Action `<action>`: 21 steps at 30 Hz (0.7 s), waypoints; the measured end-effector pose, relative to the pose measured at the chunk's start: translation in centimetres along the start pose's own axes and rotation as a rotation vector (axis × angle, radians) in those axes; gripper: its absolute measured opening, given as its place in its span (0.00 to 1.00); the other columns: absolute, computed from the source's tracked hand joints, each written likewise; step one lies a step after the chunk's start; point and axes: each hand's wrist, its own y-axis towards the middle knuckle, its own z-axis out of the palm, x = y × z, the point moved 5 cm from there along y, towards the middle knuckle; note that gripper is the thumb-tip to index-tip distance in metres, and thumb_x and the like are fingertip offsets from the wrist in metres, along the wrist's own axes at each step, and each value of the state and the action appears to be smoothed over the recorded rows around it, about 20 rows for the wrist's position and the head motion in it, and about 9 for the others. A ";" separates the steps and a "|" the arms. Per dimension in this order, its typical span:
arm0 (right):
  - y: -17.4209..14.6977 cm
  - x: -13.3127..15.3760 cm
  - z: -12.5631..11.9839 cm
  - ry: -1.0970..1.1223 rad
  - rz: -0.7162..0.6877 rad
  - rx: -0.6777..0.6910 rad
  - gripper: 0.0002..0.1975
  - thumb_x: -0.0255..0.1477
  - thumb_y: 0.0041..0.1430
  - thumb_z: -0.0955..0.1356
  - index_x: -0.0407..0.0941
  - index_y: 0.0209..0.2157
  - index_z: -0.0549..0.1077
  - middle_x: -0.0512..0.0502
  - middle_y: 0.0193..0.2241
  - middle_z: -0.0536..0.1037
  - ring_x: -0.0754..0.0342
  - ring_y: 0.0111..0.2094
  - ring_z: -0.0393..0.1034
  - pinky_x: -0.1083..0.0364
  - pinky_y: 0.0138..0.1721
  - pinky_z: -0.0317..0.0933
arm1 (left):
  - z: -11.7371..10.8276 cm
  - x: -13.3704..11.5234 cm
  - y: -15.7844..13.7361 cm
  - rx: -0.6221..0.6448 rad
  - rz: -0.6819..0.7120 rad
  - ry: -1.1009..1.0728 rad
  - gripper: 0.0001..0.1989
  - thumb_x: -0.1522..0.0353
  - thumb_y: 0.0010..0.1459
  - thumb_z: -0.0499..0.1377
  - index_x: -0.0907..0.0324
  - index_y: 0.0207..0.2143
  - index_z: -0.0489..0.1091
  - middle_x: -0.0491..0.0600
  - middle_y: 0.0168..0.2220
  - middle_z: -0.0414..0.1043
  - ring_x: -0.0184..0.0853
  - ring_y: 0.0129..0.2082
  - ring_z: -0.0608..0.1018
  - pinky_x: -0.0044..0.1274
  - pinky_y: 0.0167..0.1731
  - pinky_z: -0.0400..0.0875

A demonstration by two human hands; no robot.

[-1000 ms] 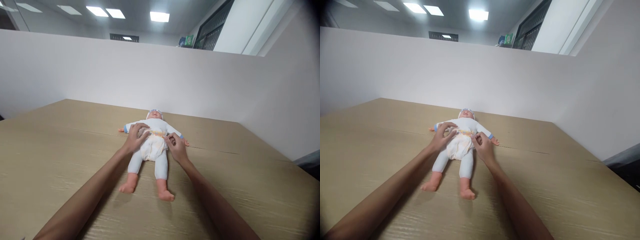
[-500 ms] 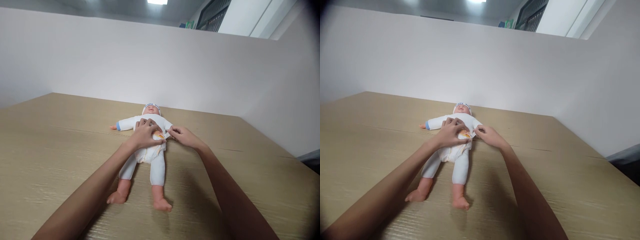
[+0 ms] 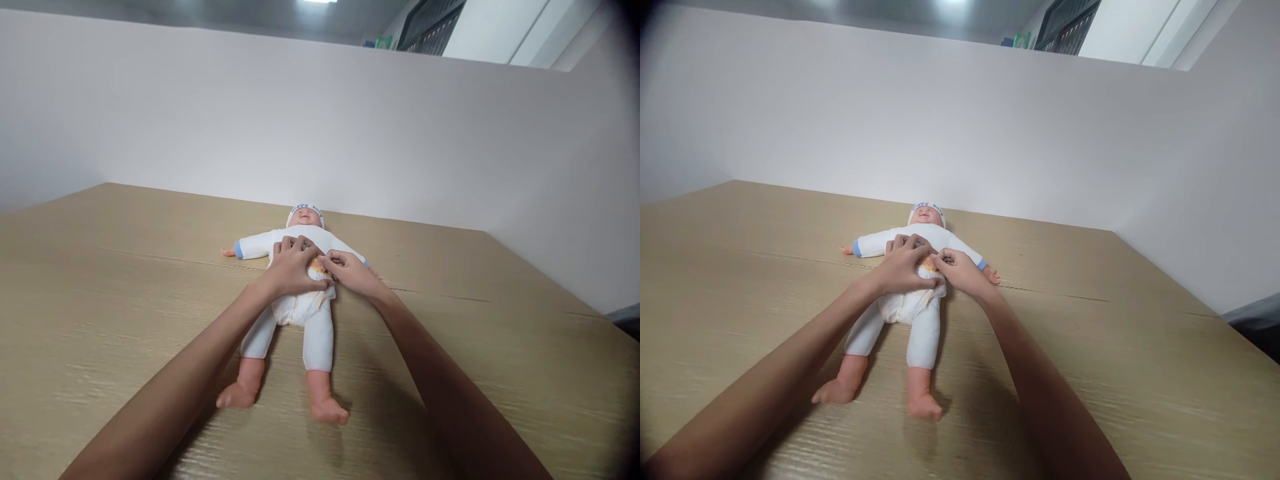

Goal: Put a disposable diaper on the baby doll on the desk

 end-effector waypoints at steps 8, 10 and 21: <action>-0.8 0.7 0.3 -0.176 -0.040 -0.194 0.19 0.49 0.65 0.73 0.47 0.32 0.76 0.50 0.32 0.80 0.52 0.34 0.71 0.53 0.39 0.63 | 0.0 0.0 -0.1 -0.010 0.001 -0.016 0.27 0.52 0.54 0.72 0.50 0.54 0.77 0.53 0.62 0.72 0.57 0.61 0.67 0.47 0.60 0.64; -1.4 1.5 -0.3 -0.219 -0.091 -0.247 0.17 0.47 0.67 0.72 0.47 0.36 0.79 0.47 0.36 0.83 0.50 0.38 0.75 0.52 0.43 0.67 | 0.1 0.1 -0.1 -0.014 0.000 -0.025 0.29 0.50 0.54 0.71 0.50 0.55 0.77 0.53 0.62 0.72 0.58 0.61 0.68 0.47 0.60 0.63; -4.7 5.3 0.3 -0.655 -0.329 0.018 0.22 0.24 0.74 0.64 0.46 0.63 0.79 0.41 0.65 0.80 0.42 0.66 0.73 0.40 0.67 0.68 | -0.1 0.2 -0.2 0.000 -0.019 -0.076 0.30 0.50 0.54 0.72 0.47 0.57 0.77 0.51 0.62 0.72 0.57 0.62 0.66 0.47 0.62 0.62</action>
